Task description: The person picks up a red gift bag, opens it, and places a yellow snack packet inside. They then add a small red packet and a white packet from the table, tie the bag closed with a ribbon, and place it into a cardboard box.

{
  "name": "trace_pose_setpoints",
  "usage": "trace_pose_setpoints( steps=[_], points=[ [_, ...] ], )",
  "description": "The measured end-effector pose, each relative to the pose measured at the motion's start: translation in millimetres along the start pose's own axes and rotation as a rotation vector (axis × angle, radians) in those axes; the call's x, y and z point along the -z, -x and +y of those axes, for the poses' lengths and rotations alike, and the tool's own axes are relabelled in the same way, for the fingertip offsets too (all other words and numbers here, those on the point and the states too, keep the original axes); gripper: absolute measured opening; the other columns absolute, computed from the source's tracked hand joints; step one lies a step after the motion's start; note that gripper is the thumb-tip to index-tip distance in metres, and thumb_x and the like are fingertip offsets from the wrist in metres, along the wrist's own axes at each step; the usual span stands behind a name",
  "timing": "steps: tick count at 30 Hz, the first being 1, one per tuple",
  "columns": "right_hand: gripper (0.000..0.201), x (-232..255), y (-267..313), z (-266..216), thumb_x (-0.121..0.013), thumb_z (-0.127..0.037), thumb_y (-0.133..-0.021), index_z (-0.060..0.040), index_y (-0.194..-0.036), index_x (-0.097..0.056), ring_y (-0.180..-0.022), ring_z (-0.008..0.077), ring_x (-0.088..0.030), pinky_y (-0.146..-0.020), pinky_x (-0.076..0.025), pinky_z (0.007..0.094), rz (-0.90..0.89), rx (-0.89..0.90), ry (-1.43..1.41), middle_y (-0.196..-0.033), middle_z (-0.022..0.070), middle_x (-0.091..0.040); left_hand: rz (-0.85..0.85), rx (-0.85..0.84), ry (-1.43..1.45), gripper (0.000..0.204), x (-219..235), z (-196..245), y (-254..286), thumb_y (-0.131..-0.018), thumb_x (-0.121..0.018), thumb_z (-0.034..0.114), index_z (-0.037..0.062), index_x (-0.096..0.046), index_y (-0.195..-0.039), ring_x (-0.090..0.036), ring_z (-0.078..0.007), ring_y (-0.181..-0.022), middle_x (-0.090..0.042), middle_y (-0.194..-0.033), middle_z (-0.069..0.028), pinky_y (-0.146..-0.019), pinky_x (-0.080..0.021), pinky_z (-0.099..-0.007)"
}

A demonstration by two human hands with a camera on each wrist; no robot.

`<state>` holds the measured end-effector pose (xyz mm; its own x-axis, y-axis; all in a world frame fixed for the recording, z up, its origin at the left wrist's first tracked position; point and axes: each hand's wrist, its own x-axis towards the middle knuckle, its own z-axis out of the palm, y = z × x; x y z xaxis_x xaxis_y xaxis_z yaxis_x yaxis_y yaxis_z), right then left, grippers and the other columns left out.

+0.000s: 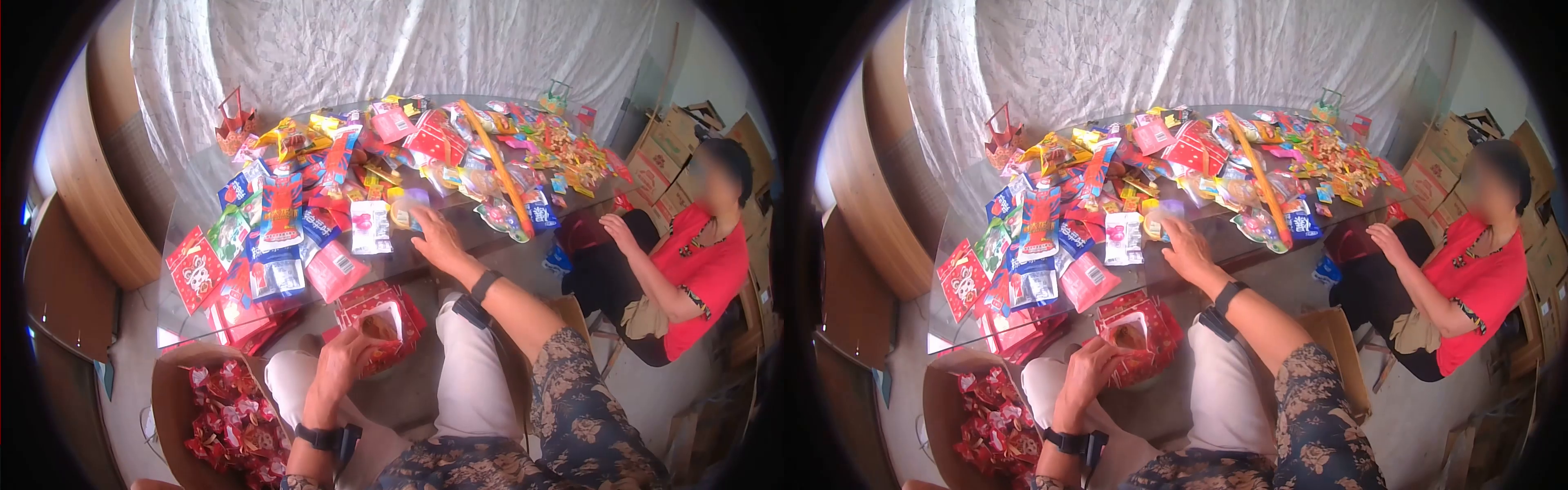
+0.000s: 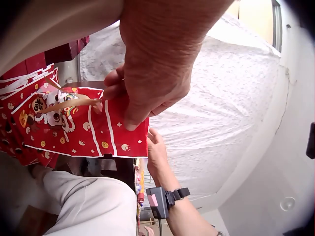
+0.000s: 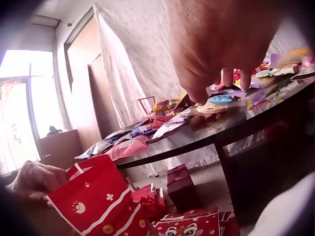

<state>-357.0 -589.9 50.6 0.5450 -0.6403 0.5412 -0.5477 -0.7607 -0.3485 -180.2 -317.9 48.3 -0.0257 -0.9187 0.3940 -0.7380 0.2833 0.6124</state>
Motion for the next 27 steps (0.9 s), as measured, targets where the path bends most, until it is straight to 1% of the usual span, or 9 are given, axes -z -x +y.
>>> trace_pose_setpoints(
  steps=[6, 9, 12, 15, 18, 20, 21, 24, 27],
  points=[
    [0.042, -20.0, -12.5, 35.7, -0.060, -0.003, -0.086, -0.0064, -0.128, -0.057, -0.118, 0.0350, -0.059, -0.095, -0.051, 0.0453, -0.043, -0.007, 0.158, -0.125, 0.0145, -0.062, -0.020, 0.019, -0.008, 0.018, 4.4, -0.4, 1.4, -0.082, -0.072, 0.006, 0.0095, -0.073, -0.099, -0.066, -0.0333, -0.085, -0.065, -0.091, -0.0114, -0.074, -0.054, -0.0407],
    [0.035, -10.1, -6.7, 59.0, -0.050, 0.000, -0.089, -0.0072, -0.122, -0.062, -0.107, 0.0350, -0.065, -0.089, -0.054, 0.0454, 0.003, 0.023, 0.206, -0.116, 0.0151, -0.068, -0.031, 0.033, -0.007, 0.018, 5.5, -4.8, 4.0, -0.081, -0.072, 0.005, 0.0096, -0.072, -0.099, -0.066, -0.0332, -0.085, -0.065, -0.091, -0.0110, -0.074, -0.054, -0.0406],
    [0.037, 15.1, 2.4, 72.8, -0.051, 0.003, -0.087, -0.0075, -0.120, -0.063, -0.109, 0.0354, -0.064, -0.090, -0.054, 0.0450, -0.067, -0.001, 0.303, -0.121, 0.0144, -0.066, -0.018, 0.034, 0.013, 0.018, 8.9, -2.9, 4.5, -0.081, -0.072, 0.004, 0.0091, -0.072, -0.098, -0.066, -0.0332, -0.085, -0.065, -0.090, -0.0108, -0.073, -0.054, -0.0407],
    [0.035, 11.7, 9.2, 98.1, -0.054, 0.003, -0.086, -0.0064, -0.118, -0.064, -0.105, 0.0374, -0.065, -0.089, -0.054, 0.0444, 0.000, -0.006, 0.073, -0.116, 0.0143, -0.068, -0.017, 0.031, 0.014, 0.018, 8.9, -4.1, 4.7, -0.080, -0.073, 0.004, 0.0084, -0.071, -0.097, -0.066, -0.0333, -0.084, -0.065, -0.090, -0.0109, -0.073, -0.054, -0.0410],
    [0.029, 10.2, 10.8, 108.5, -0.057, -0.002, -0.088, -0.0049, -0.116, -0.064, -0.094, 0.0310, -0.070, -0.082, -0.056, 0.0411, -0.005, -0.088, 0.066, -0.106, 0.0129, -0.072, -0.028, 0.029, 0.010, 0.018, 5.8, -5.2, 5.5, -0.079, -0.073, 0.003, 0.0082, -0.071, -0.097, -0.066, -0.0334, -0.084, -0.065, -0.090, -0.0110, -0.073, -0.054, -0.0412],
    [0.027, 3.6, 4.8, 112.0, -0.060, -0.006, -0.090, -0.0028, -0.116, -0.063, -0.087, 0.0230, -0.072, -0.073, -0.056, 0.0361, 0.079, -0.394, -0.351, -0.100, 0.0114, -0.073, -0.023, 0.020, 0.002, 0.018, 4.4, -7.3, 5.9, -0.079, -0.073, 0.003, 0.0081, -0.071, -0.096, -0.066, -0.0336, -0.084, -0.065, -0.090, -0.0112, -0.073, -0.054, -0.0413],
    [0.026, 3.2, 1.5, 103.1, -0.061, -0.009, -0.091, -0.0017, -0.116, -0.063, -0.083, 0.0191, -0.072, -0.069, -0.056, 0.0336, 0.118, -0.546, -0.562, -0.097, 0.0107, -0.074, -0.018, 0.013, -0.001, 0.018, 4.3, -8.5, 6.4, -0.079, -0.073, 0.003, 0.0080, -0.071, -0.096, -0.066, -0.0336, -0.084, -0.065, -0.090, -0.0113, -0.073, -0.054, -0.0414],
    [0.025, 40.3, 5.6, 32.4, -0.063, -0.012, -0.092, 0.0007, -0.114, -0.063, -0.078, 0.0094, -0.069, -0.058, -0.051, 0.0257, -0.027, -0.605, -0.747, -0.096, 0.0073, -0.073, -0.002, -0.004, 0.007, 0.017, 3.7, -9.1, 6.2, -0.079, -0.072, 0.003, 0.0076, -0.071, -0.096, -0.065, -0.0337, -0.083, -0.064, -0.090, -0.0115, -0.073, -0.054, -0.0414],
    [0.023, 58.8, 21.7, -33.6, -0.063, -0.010, -0.093, 0.0005, -0.112, -0.064, -0.074, 0.0074, -0.067, -0.055, -0.048, 0.0229, -0.182, -0.506, -0.790, -0.094, 0.0053, -0.073, 0.005, -0.002, 0.012, 0.016, 5.0, -8.6, 8.0, -0.080, -0.072, 0.003, 0.0072, -0.070, -0.095, -0.065, -0.0335, -0.082, -0.064, -0.089, -0.0116, -0.072, -0.053, -0.0410]
  ],
)
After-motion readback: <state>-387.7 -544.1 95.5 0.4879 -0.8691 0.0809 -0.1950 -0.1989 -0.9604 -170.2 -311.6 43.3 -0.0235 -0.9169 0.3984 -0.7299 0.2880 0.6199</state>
